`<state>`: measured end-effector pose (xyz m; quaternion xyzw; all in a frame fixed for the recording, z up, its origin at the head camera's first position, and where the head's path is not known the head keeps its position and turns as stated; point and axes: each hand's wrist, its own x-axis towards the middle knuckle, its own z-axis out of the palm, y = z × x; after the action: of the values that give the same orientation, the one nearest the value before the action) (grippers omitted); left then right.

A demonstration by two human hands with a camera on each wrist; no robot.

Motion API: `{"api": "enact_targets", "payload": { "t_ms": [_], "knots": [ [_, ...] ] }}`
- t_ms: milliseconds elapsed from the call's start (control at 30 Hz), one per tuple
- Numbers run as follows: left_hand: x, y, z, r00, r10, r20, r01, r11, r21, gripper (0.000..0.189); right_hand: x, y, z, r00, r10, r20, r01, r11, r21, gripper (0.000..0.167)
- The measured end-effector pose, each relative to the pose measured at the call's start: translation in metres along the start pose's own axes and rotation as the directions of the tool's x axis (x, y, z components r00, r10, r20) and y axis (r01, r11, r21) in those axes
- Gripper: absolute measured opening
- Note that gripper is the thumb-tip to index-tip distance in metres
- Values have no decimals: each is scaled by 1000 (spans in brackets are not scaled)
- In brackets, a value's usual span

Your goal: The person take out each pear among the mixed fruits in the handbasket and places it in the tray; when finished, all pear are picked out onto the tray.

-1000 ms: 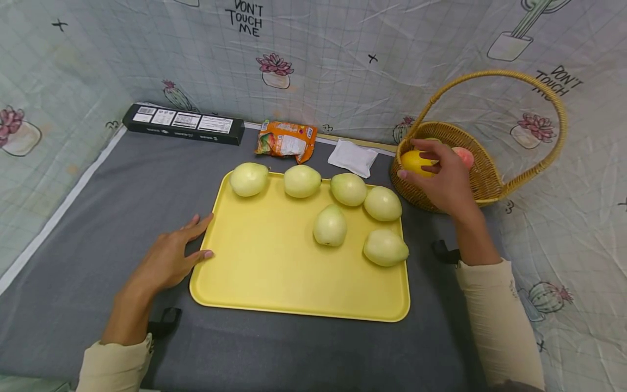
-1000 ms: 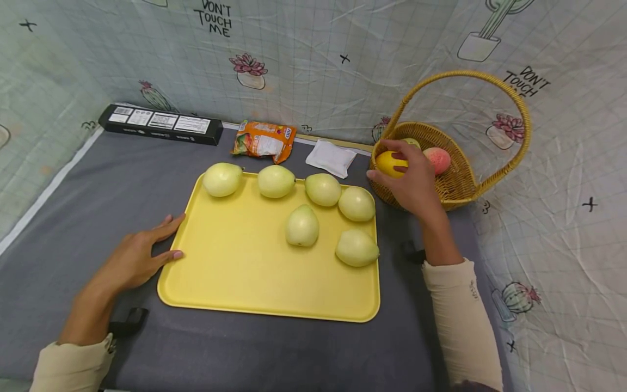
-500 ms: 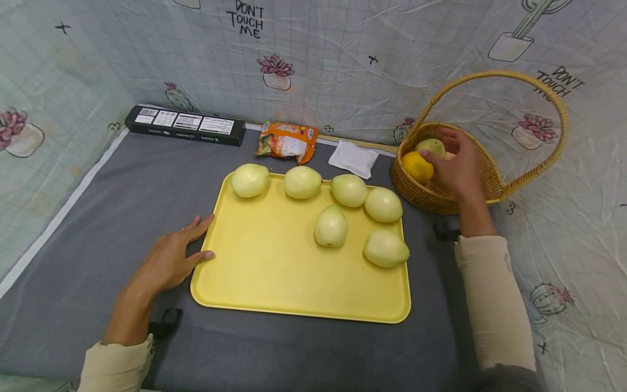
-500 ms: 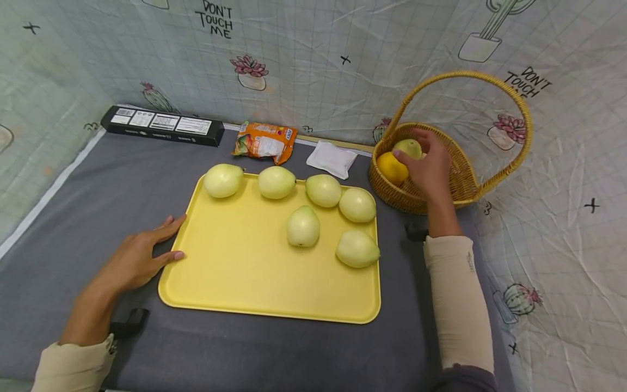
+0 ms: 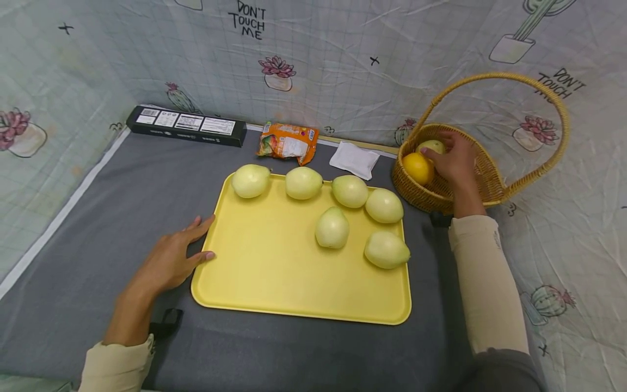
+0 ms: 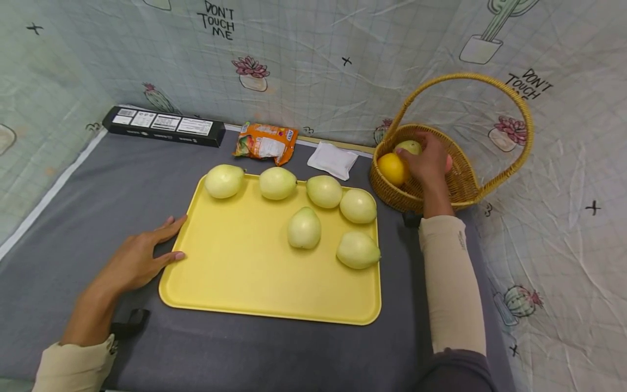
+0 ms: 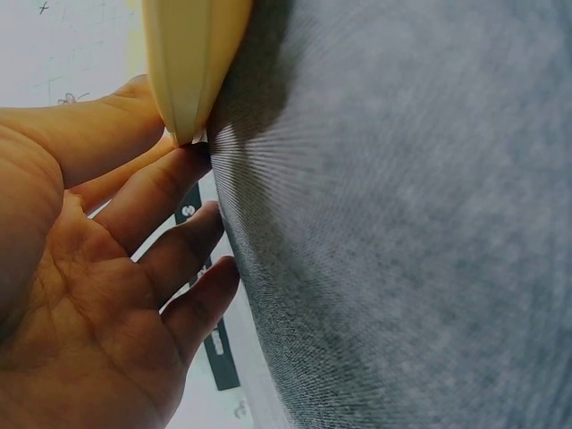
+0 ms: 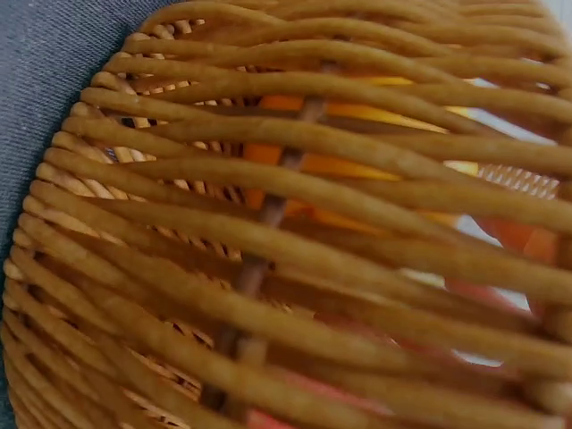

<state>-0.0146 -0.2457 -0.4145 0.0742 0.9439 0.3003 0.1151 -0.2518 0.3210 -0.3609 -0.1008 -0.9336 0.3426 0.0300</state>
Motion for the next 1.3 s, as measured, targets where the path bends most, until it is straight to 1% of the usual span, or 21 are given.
{"api": "enact_targets", "payload": {
  "t_ms": [100,167,367,600,767,867,933,1067,1200,1300],
  "knots": [
    [0,0,0,1000,-3,1,3,1000,-5,87,6,2,1,1000,-2,4,2,998,-60,74],
    [0,0,0,1000,-2,0,2,1000,-7,87,9,2,2,1000,-6,9,7,997,-73,73],
    [-1,1,-1,1000,1,-5,-1,1000,-2,86,15,1,5,1000,-27,14,27,998,-54,67],
    [0,2,0,1000,-4,-5,4,1000,-2,86,16,4,8,1000,-9,-5,9,998,-63,63],
    [0,2,0,1000,-1,-7,1,1000,-9,86,17,7,9,999,-3,-49,2,1000,-30,60],
    [0,2,0,1000,-1,-6,1,1000,-10,86,16,7,8,998,22,-65,-21,1000,5,60],
    [0,2,-1,1000,-1,-5,1,1000,-13,86,16,7,7,996,47,-74,-46,999,7,59],
    [1,0,-1,1000,0,-1,0,1000,-14,87,12,3,4,993,68,-94,-66,997,33,58],
    [0,1,-1,1000,-12,7,12,1000,-16,87,6,1,2,991,77,-110,-64,991,115,55],
    [-1,2,-2,1000,-23,10,23,1000,-20,86,0,-2,-1,989,58,-138,-38,989,139,52]
  ]
}}
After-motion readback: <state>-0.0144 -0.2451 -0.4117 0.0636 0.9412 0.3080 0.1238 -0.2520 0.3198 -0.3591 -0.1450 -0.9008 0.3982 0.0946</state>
